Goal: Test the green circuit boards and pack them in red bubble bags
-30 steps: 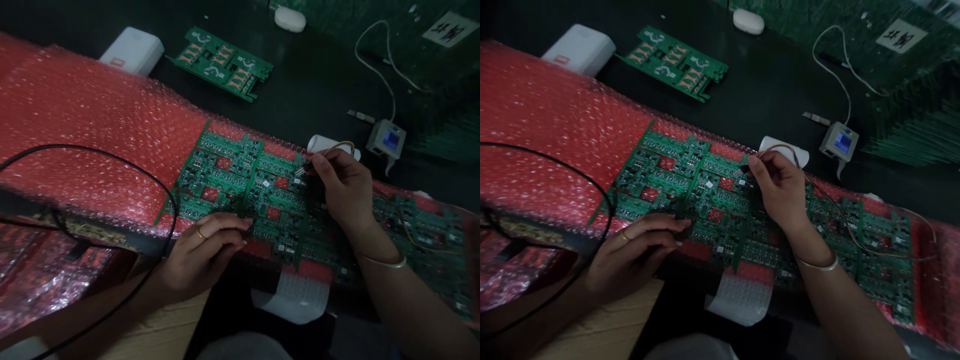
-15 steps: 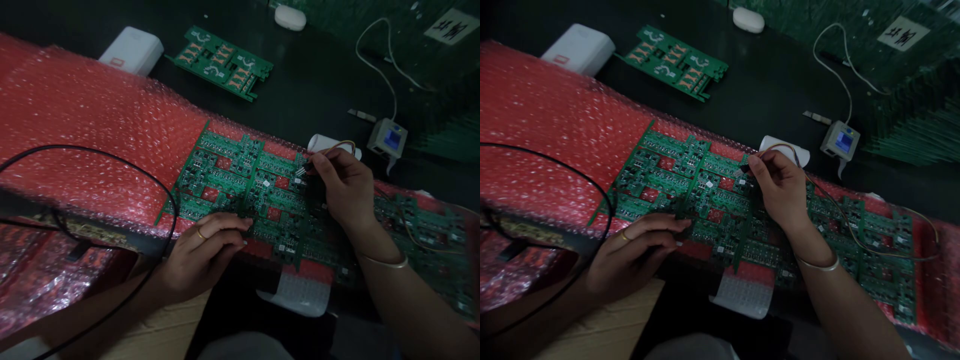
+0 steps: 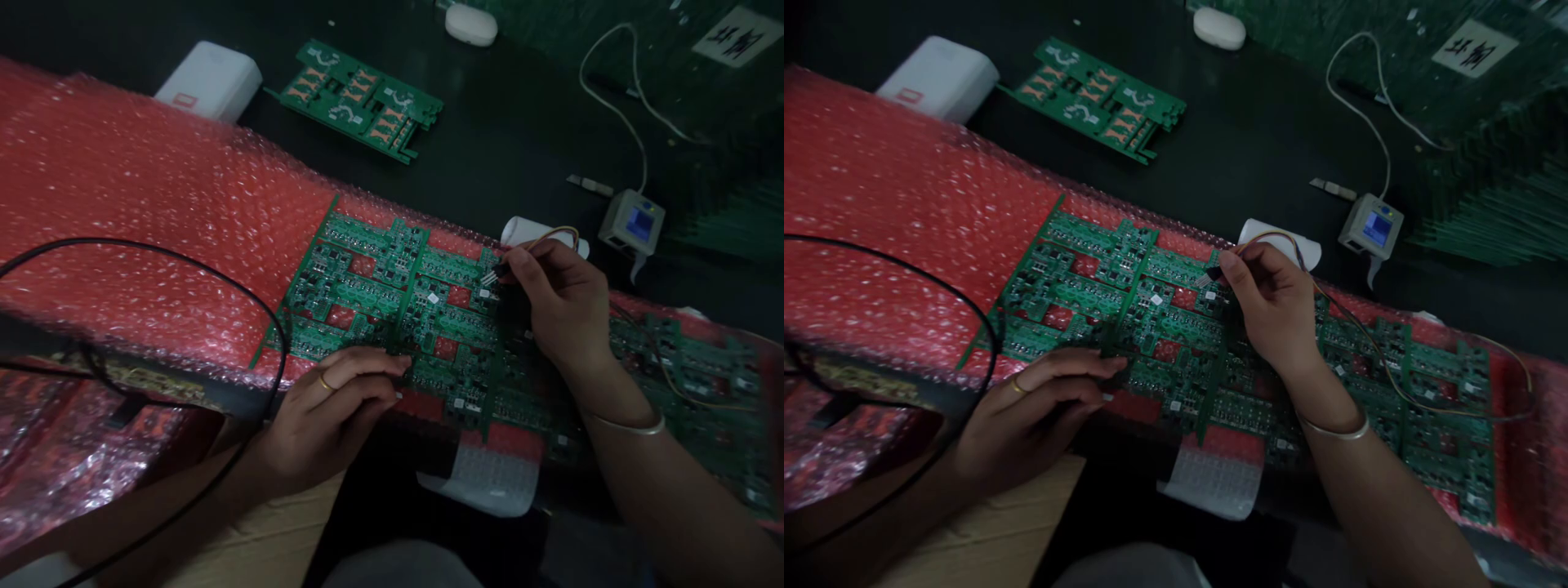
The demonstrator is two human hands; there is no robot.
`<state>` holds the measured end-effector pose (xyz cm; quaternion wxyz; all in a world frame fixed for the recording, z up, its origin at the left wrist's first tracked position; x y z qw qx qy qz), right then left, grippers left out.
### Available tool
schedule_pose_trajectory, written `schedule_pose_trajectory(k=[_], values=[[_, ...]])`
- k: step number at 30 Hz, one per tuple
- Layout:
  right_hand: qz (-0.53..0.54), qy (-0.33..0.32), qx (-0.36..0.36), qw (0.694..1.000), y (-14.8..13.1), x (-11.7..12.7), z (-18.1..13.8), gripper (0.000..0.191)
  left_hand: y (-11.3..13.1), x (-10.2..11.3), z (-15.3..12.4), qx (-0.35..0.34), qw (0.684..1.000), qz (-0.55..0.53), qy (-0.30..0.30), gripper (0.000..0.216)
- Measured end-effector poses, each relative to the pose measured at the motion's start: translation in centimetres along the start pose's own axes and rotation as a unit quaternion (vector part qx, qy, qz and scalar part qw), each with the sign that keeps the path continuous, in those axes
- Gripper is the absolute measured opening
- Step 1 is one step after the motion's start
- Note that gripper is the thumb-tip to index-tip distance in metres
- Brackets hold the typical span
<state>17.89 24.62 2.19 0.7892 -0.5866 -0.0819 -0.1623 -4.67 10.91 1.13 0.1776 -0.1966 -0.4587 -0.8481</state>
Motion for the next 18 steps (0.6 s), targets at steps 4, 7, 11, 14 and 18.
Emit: schedule_pose_trajectory(k=[4, 7, 11, 14, 18], values=[[-0.001, -0.001, 0.011, 1.0, 0.0, -0.03, 0.02, 0.026, 0.07, -0.01, 0.01, 0.001, 1.0, 0.004, -0.001, 0.019], [0.003, -0.003, 0.018, 1.0, 0.08, -0.09, 0.03, 0.025, 0.04, 0.01, -0.02, 0.002, 1.0, 0.003, -0.002, 0.019], [0.017, 0.006, 0.019, 1.0, 0.11, -0.04, 0.09, 0.025, -0.05, 0.03, -0.03, 0.005, 1.0, 0.007, -0.003, 0.019], [0.015, 0.001, 0.015, 1.0, 0.08, -0.04, 0.12, 0.026, -0.01, 0.04, 0.03, 0.003, 1.0, 0.011, -0.003, 0.018], [0.003, 0.002, 0.011, 1.0, 0.02, -0.01, 0.09, 0.028, 0.04, 0.0, 0.1, 0.001, 1.0, 0.012, -0.003, 0.018]])
Point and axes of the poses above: each hand's wrist, its own z-axis towards the middle knuckle, its own x-axis out of the back of the hand, y = z × x, the point moved 5 cm from there along z, towards the middle knuckle, and after that the axes turned 10 degrees about y, right-handed, at the moved point
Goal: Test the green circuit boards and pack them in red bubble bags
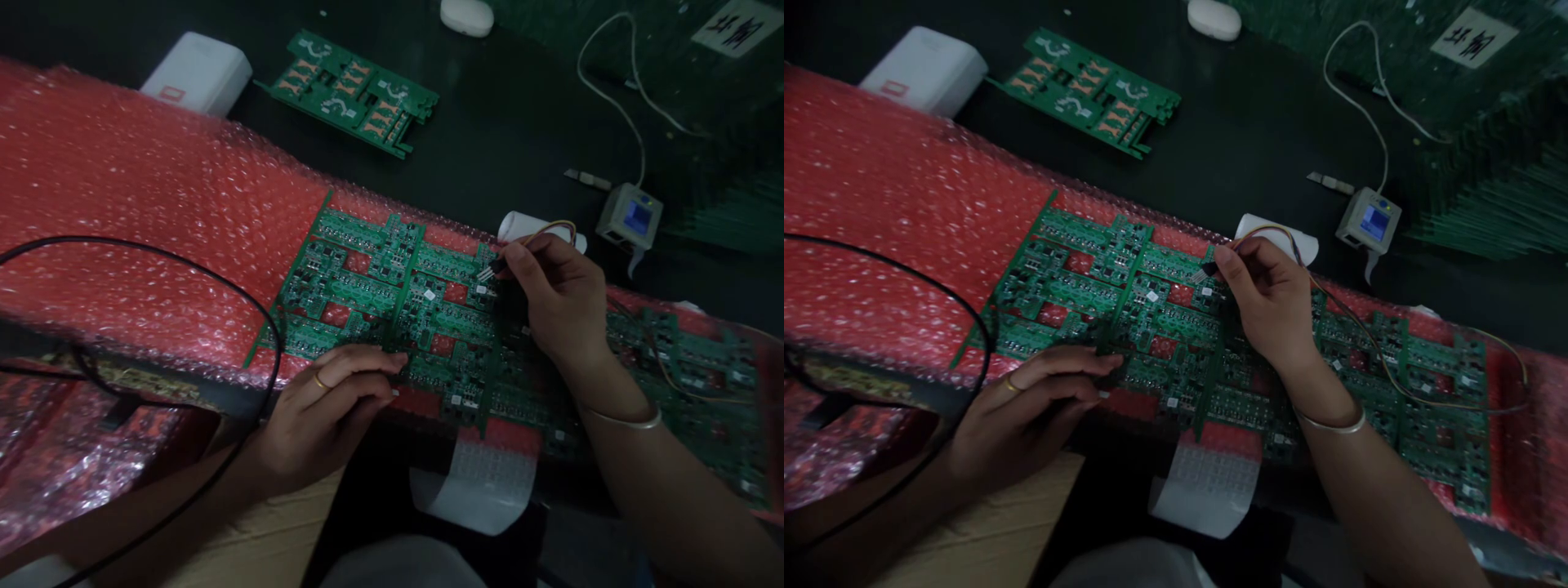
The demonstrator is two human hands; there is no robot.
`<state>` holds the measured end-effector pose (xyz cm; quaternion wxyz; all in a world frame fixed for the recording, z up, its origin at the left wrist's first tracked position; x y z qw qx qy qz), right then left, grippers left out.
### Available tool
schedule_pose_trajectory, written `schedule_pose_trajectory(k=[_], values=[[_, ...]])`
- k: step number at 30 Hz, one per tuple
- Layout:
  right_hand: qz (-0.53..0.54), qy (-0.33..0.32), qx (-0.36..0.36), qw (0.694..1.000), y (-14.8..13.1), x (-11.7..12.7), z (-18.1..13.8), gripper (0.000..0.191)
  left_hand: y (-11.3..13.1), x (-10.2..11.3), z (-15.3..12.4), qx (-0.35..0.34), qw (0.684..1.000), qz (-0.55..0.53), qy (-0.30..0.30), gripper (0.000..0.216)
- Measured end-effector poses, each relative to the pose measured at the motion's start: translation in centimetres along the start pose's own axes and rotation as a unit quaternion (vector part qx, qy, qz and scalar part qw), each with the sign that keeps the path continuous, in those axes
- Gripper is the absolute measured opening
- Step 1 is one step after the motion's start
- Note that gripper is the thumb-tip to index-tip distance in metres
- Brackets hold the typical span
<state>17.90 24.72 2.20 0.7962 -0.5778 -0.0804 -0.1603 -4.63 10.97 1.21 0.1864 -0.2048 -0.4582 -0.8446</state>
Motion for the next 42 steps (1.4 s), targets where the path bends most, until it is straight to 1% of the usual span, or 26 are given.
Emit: schedule_pose_trajectory(k=[19, 42], values=[[-0.01, 0.002, -0.008, 1.0, -0.09, 0.01, -0.06, 0.033, 0.04, 0.07, 0.11, 0.004, 1.0, 0.0, 0.0, 0.019], [-0.011, 0.003, -0.013, 1.0, -0.16, -0.01, -0.08, 0.034, 0.2, 0.07, 0.31, -0.005, 1.0, 0.009, -0.004, 0.019]])
Point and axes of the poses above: each hand's wrist, its own z-axis towards the middle knuckle, its own x-axis out of the back of the hand, y = z × x, the point moved 5 cm from there along z, towards the middle knuckle, and after that the axes turned 10 degrees about y, right-handed, at the moved point
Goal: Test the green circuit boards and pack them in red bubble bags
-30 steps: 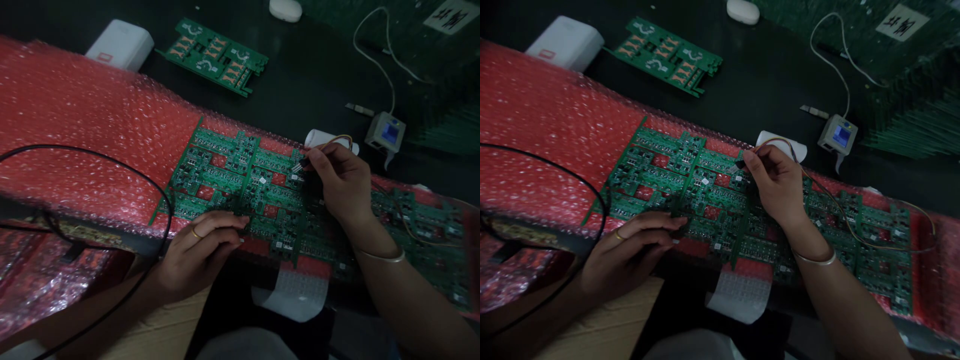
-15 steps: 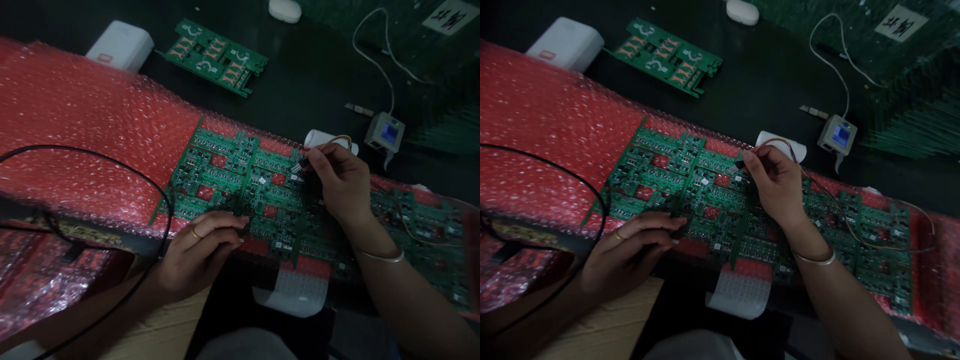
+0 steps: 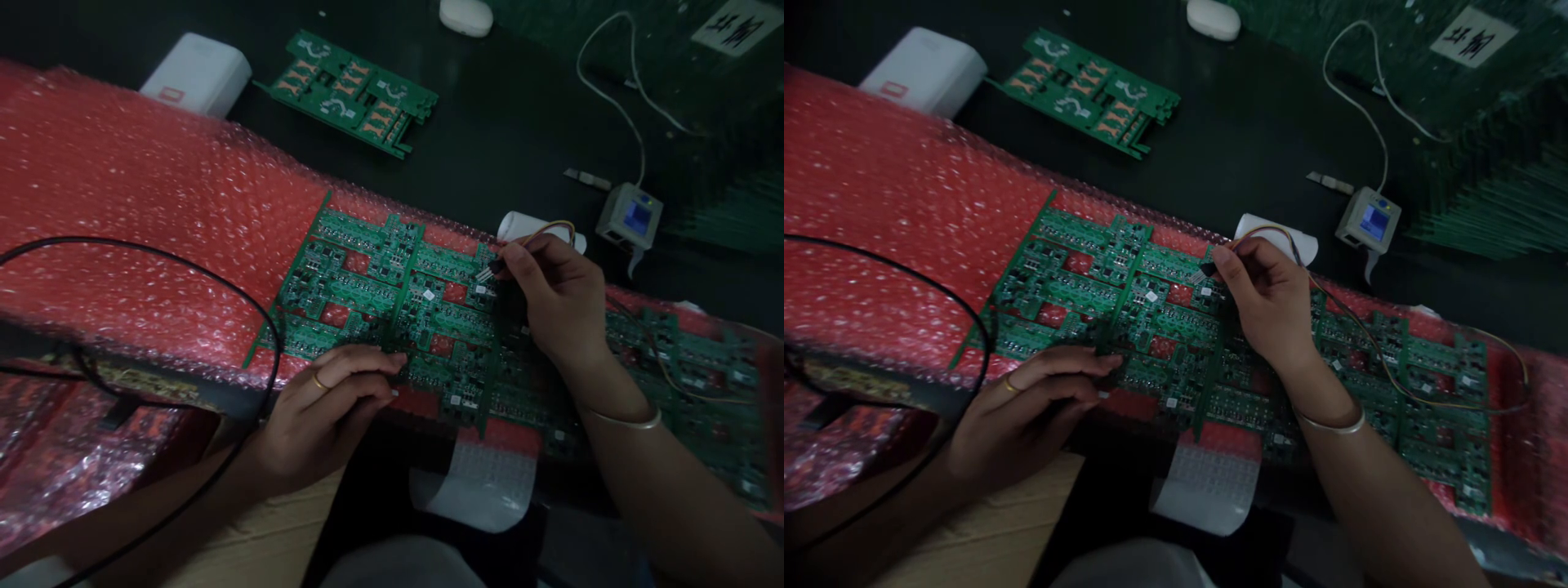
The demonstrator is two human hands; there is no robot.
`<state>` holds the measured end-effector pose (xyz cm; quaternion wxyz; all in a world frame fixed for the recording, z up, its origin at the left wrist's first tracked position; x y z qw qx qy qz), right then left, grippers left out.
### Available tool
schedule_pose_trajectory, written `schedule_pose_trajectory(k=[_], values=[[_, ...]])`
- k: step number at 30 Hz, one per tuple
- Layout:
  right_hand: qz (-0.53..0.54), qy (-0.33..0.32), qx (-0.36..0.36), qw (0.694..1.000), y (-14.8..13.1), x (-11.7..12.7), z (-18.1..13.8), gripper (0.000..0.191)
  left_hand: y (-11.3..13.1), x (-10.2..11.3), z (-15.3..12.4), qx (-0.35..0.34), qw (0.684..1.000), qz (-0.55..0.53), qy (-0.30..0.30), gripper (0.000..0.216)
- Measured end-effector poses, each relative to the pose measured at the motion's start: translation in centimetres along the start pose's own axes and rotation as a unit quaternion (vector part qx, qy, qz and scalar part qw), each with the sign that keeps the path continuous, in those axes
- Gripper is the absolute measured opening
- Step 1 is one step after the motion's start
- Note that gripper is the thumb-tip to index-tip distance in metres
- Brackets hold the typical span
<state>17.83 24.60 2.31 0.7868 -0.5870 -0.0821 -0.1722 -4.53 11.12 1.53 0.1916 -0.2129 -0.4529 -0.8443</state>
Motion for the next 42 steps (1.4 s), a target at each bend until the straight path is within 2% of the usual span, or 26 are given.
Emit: schedule_pose_trajectory(k=[8, 23, 42], values=[[0.002, -0.001, 0.008, 1.0, 0.05, 0.08, 0.01, 0.028, -0.03, -0.04, -0.03, 0.006, 1.0, -0.003, 0.004, 0.019], [-0.007, 0.003, 0.007, 1.0, -0.09, 0.04, -0.03, 0.035, -0.03, 0.02, 0.01, 0.008, 1.0, -0.003, 0.001, 0.02], [0.0, 0.004, -0.007, 1.0, 0.02, 0.01, -0.04, 0.034, -0.01, 0.07, 0.03, 0.006, 1.0, -0.001, 0.004, 0.02]])
Point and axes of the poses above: each hand's wrist, its own z-axis towards the middle knuckle, its own x-axis out of the back of the hand, y = z × x, the point moved 5 cm from there along z, towards the middle knuckle, and after that the axes turned 10 degrees about y, right-handed, at the moved point
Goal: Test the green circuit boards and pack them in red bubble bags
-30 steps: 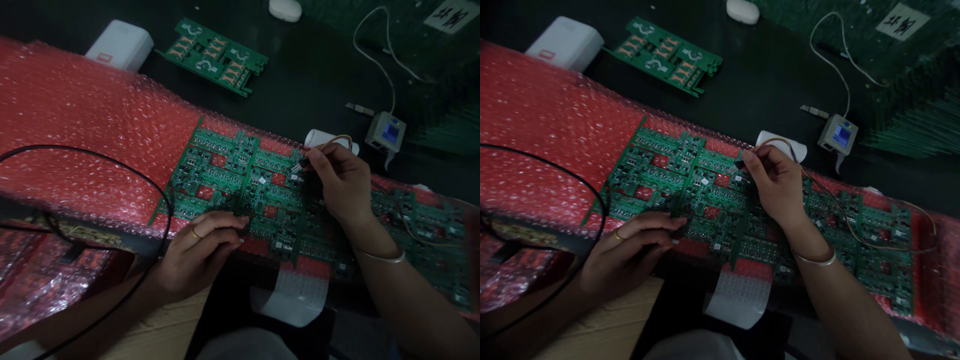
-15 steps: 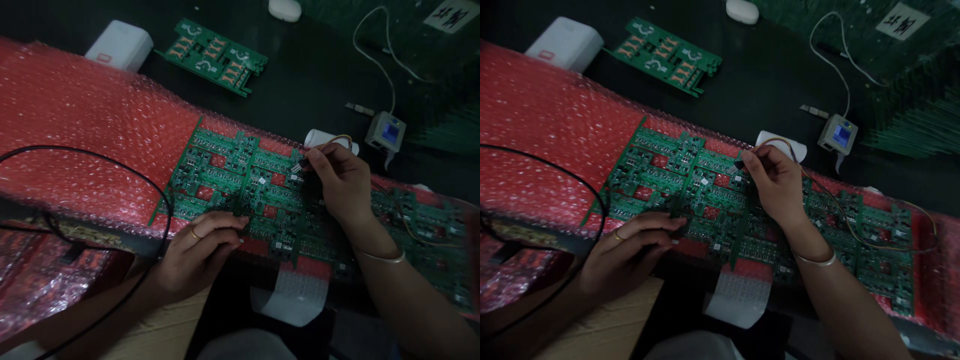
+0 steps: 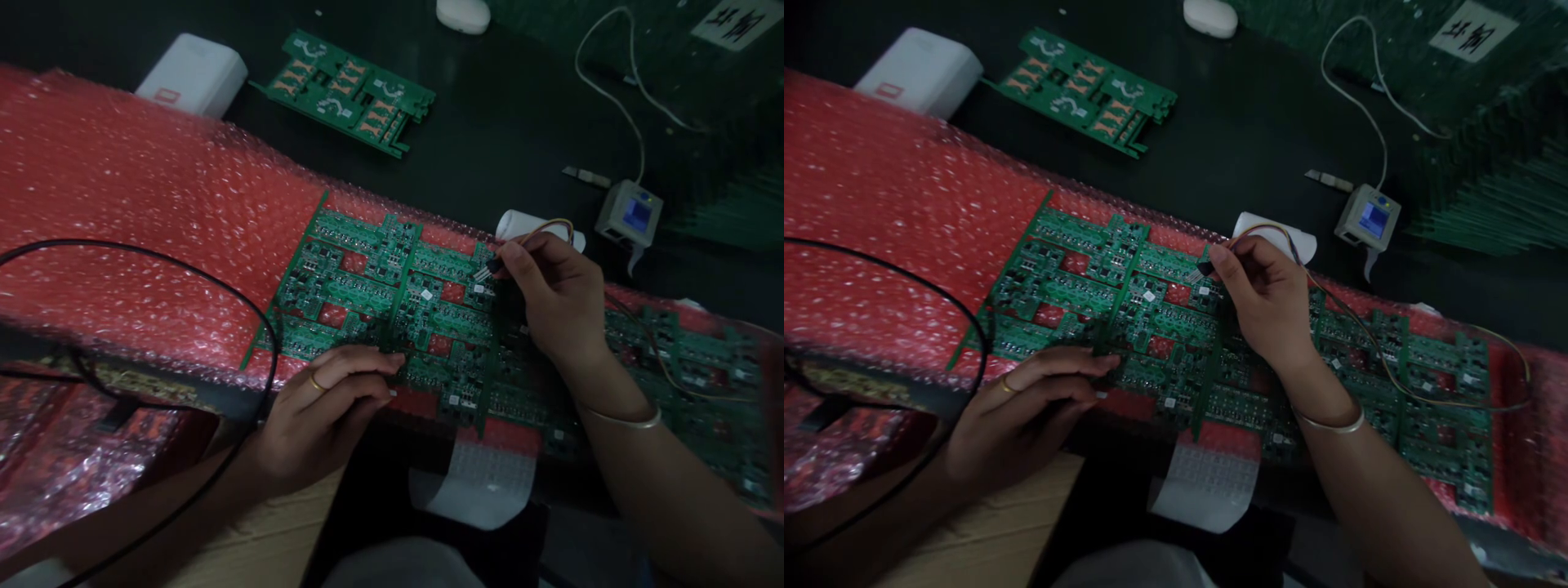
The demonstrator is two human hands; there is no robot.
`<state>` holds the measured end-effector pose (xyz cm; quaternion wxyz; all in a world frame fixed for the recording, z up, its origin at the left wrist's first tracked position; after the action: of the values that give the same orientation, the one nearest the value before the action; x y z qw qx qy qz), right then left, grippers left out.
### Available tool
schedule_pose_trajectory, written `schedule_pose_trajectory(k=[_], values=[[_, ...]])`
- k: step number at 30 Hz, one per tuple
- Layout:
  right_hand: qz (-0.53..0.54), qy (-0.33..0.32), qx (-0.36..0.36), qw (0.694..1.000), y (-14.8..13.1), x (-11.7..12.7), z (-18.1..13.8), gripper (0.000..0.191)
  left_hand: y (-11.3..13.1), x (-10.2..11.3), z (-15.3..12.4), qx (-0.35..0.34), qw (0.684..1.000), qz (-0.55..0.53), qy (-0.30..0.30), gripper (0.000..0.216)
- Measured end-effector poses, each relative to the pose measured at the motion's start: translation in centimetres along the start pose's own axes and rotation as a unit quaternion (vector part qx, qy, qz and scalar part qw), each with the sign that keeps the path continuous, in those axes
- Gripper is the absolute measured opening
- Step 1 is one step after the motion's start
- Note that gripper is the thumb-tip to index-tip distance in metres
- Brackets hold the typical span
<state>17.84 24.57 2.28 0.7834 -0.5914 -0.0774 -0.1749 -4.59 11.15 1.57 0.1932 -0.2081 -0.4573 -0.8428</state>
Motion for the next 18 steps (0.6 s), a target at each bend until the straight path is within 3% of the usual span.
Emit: schedule_pose_trajectory(k=[18], values=[[0.012, -0.02, 0.021, 1.0, 0.03, -0.03, 0.11, 0.034, -0.15, -0.11, -0.23, -0.001, 1.0, 0.007, -0.006, 0.019]])
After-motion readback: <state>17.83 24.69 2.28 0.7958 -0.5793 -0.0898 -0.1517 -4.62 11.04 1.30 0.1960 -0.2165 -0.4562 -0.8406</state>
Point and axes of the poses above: each hand's wrist, its own z-axis towards the middle knuckle, its own x-axis out of the back of the hand, y = z × x, the point moved 5 cm from there along z, towards the middle knuckle, and after that the axes turned 10 degrees about y, right-handed, at the moved point
